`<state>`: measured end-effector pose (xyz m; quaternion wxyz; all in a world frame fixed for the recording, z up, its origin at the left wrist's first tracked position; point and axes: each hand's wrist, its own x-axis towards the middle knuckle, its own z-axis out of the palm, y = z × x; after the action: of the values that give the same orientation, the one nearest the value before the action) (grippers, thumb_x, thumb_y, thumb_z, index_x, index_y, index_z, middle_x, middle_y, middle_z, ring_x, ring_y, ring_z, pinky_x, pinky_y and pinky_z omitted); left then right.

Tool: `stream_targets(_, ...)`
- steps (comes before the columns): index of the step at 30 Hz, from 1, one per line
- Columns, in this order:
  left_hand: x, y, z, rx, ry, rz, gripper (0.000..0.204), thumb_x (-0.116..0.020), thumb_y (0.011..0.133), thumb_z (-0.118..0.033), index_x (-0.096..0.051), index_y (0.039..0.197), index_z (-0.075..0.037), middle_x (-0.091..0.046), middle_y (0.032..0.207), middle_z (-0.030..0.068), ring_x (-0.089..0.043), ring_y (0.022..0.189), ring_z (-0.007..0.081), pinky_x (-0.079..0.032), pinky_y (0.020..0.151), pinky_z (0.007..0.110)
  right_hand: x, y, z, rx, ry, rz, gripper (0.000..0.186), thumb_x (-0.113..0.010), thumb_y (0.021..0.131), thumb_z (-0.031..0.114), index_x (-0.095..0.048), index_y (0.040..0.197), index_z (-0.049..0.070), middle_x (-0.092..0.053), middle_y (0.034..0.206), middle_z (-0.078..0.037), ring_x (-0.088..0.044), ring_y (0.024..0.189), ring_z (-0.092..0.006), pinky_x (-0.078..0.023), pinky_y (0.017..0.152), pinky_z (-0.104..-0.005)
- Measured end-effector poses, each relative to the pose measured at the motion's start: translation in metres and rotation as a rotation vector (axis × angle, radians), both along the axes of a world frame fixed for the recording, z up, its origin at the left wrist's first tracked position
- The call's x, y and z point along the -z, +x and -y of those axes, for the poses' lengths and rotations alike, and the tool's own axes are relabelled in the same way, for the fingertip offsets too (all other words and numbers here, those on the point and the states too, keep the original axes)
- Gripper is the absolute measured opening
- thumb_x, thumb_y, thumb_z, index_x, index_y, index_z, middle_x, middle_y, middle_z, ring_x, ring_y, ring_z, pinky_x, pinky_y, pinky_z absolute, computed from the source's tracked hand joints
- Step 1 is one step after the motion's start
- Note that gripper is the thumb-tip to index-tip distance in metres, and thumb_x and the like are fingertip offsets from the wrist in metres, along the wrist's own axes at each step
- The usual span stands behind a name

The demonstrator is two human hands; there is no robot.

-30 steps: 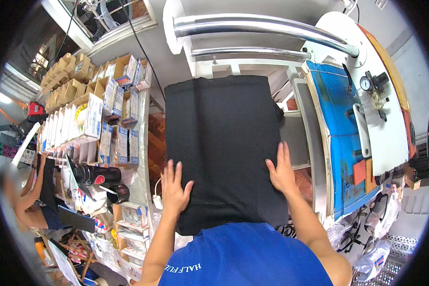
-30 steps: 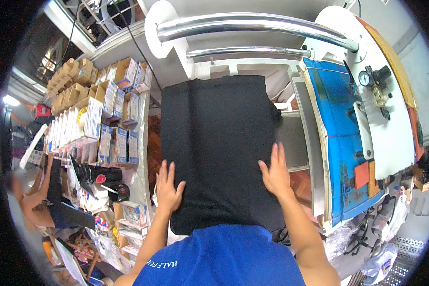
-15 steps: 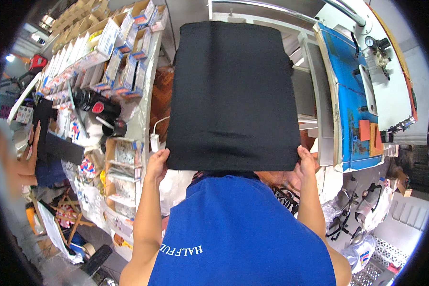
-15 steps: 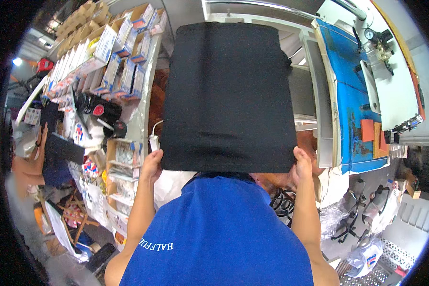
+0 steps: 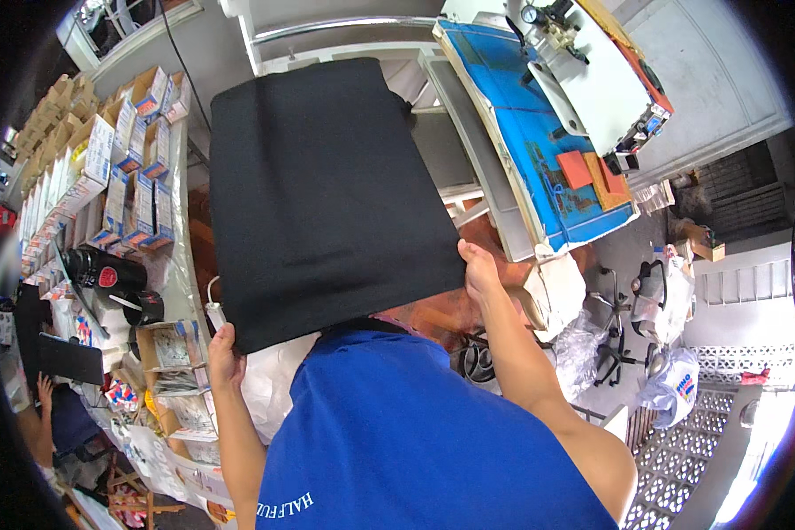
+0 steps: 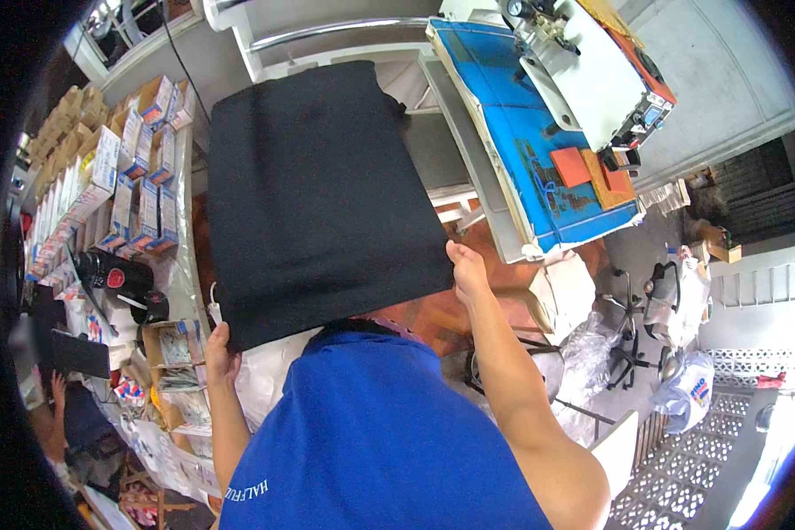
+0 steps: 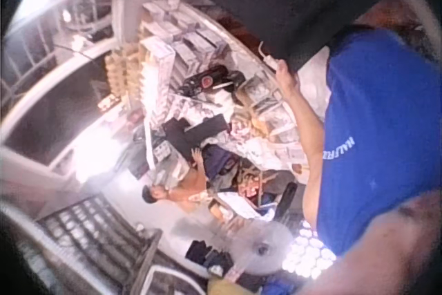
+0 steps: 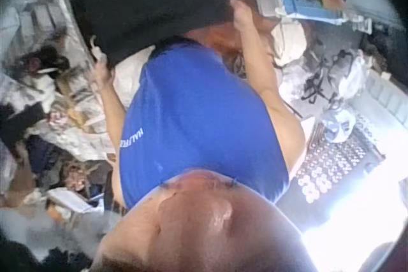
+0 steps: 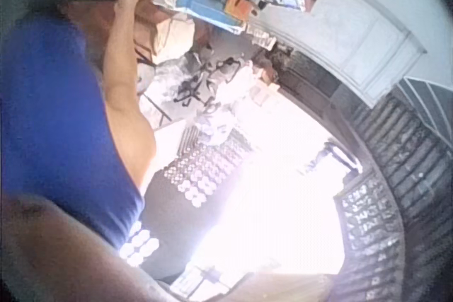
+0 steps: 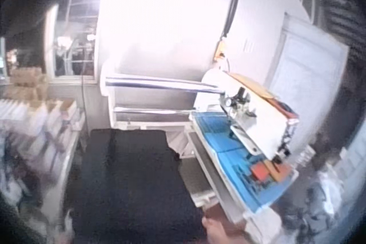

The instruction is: The person places a black t-shirt on a heat press, aligns a printed transfer sheet, and operates the press to apply the design. They then remove the t-shirt, place it on a table, and repeat the process with another shirt.

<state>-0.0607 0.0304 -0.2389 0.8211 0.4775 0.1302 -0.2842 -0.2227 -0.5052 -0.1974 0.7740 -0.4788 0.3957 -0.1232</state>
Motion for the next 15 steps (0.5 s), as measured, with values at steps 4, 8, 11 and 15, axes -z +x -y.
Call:
stream_targets(4,-0.017,0.001,0.013,-0.026,0.064,-0.013,0.021,-0.066,0.098,-0.021,-0.067,0.107,-0.001,-0.073,0.101,0.0074,-0.068,0.091,0.0161,-0.055,0.087,0.030,0.005,-0.003,-0.002,-0.023,-0.164,-0.118,0.030,-0.058,0.104,0.027,-0.069,0.104,-0.001,-0.072,0.104,-0.007,-0.065,0.093,-0.0171,-0.048,0.089,-0.0310)
stream_targets(8,0.000,0.008,0.012,0.111,0.762,0.218,0.022,-0.070,0.094,-0.016,-0.069,0.110,0.000,-0.072,0.094,0.0042,-0.064,0.084,0.0109,-0.051,0.080,0.027,0.008,-0.003,0.003,-0.136,-0.550,-0.482,0.029,-0.064,0.099,0.030,-0.070,0.096,0.001,-0.073,0.098,-0.009,-0.065,0.087,-0.0213,-0.049,0.086,-0.0353)
stream_targets(11,-0.055,0.003,0.051,-0.059,1.436,1.073,0.039,-0.071,0.082,-0.008,-0.064,0.120,-0.002,-0.065,0.121,0.0147,-0.061,0.110,0.0295,-0.046,0.100,0.041,-0.042,0.016,-0.025,-0.211,-1.136,-0.685,0.037,-0.069,0.091,0.034,-0.069,0.108,0.001,-0.067,0.111,-0.020,-0.061,0.106,-0.0353,-0.047,0.094,-0.0429)
stream_targets(15,-0.123,-0.002,0.141,0.129,1.250,1.467,0.056,-0.073,0.081,-0.020,-0.058,0.134,-0.007,-0.047,0.146,0.0194,-0.040,0.139,0.0396,-0.028,0.116,0.055,-0.091,0.055,-0.091,-0.335,-1.658,-0.287,0.057,-0.071,0.087,0.035,-0.056,0.134,0.006,-0.045,0.146,-0.024,-0.040,0.136,-0.0434,-0.033,0.111,-0.0544)
